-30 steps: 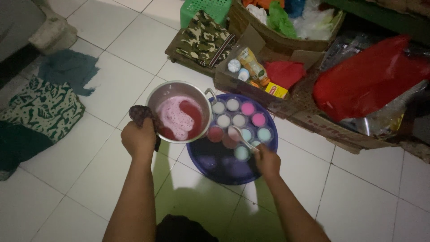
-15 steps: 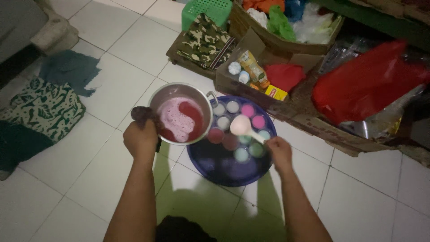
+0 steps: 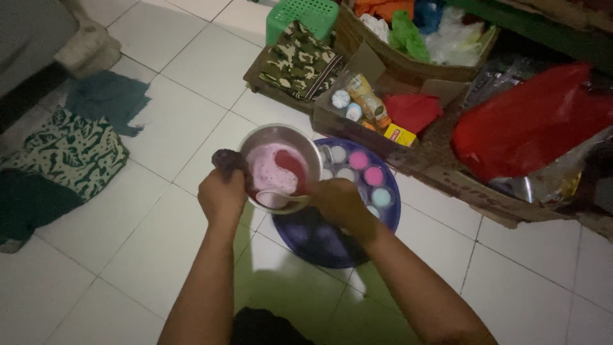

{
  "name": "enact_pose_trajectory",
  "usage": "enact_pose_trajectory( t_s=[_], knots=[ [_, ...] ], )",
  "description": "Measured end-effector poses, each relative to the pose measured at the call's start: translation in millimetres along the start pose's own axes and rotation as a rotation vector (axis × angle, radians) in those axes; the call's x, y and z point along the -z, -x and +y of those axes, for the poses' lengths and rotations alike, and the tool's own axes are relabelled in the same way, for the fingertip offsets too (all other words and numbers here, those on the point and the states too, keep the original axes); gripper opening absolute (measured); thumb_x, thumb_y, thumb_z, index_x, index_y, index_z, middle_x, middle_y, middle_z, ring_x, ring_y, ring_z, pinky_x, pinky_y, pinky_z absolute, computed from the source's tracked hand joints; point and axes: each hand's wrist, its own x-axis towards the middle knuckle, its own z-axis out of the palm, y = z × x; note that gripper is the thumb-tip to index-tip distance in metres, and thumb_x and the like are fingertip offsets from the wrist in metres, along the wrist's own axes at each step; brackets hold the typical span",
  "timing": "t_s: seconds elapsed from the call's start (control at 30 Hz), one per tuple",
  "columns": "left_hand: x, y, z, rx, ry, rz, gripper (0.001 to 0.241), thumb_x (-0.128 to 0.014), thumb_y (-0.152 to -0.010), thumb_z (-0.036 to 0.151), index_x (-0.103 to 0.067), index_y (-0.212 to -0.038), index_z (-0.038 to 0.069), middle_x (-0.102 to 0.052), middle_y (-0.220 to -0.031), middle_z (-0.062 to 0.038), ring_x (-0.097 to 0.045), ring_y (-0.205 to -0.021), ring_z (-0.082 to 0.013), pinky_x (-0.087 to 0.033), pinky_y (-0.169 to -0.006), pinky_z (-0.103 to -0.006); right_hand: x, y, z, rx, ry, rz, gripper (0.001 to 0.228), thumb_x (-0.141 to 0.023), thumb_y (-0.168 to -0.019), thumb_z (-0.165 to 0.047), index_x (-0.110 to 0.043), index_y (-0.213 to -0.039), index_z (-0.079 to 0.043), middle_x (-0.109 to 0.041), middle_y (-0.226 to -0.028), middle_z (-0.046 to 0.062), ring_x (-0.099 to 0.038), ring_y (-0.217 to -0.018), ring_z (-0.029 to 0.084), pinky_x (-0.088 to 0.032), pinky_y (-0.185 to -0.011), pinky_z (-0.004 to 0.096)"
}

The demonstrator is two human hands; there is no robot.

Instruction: Filling small plastic molds with pink pudding mixture using a spoon

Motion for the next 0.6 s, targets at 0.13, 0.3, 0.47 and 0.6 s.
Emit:
enact_pose_trajectory(
  t_s=[0.13,0.3,0.47,0.6],
  knots=[
    [-3.3,2.2,4.9,-0.018,-0.013,-0.014,0.03,-0.059,-0.085,0.031,-0.073,-0.082,0.004,-0.069,-0.063,-0.015,-0.074,-0.073,-0.0387,-0.056,-0.07,-0.0501,1.1,-21.1,-0.6,0.206,0.21,0.084,0.011,-0.074,-0.087,-0.017,-0.069,-0.089,-0.007,-0.07,-0.085,0.011,-0.069,-0.083,0.028,-0.053,-0.076,0.042],
    [2.7,7.0,12.8,-0.029,0.017,-0.033,0.032,-0.06,-0.086,0.028,-0.073,-0.089,-0.002,-0.071,-0.072,-0.023,-0.073,-0.085,-0.0475,-0.055,-0.074,-0.0559,-62.0,-2.8,49.4,-0.032,0.035,0.063,0.039,-0.069,-0.076,-0.067,-0.059,-0.089,-0.032,-0.067,-0.073,-0.009,-0.068,-0.072,0.02,-0.047,-0.066,0.041],
    [7.1,13.5,25.1,-0.006,0.025,-0.061,0.037,-0.06,-0.085,0.031,-0.075,-0.091,-0.002,-0.073,-0.082,-0.025,-0.071,-0.094,-0.0514,-0.054,-0.08,-0.0598,-13.0,-6.1,11.6,-0.004,0.112,0.072,0.027,-0.076,-0.077,-0.038,-0.059,-0.088,-0.02,-0.058,-0.058,0.0,-0.058,-0.057,0.024,-0.05,-0.067,0.041],
    [5.1,12.5,22.0,-0.02,0.02,-0.055,0.033,-0.062,-0.086,0.029,-0.074,-0.09,-0.001,-0.073,-0.08,-0.023,-0.072,-0.092,-0.0503,-0.055,-0.079,-0.0582,-60.1,-0.4,53.5,-0.085,0.362,0.189,0.025,-0.068,-0.061,-0.047,-0.053,-0.074,-0.032,-0.054,-0.056,-0.011,-0.053,-0.049,0.009,-0.038,-0.048,0.038]
  ],
)
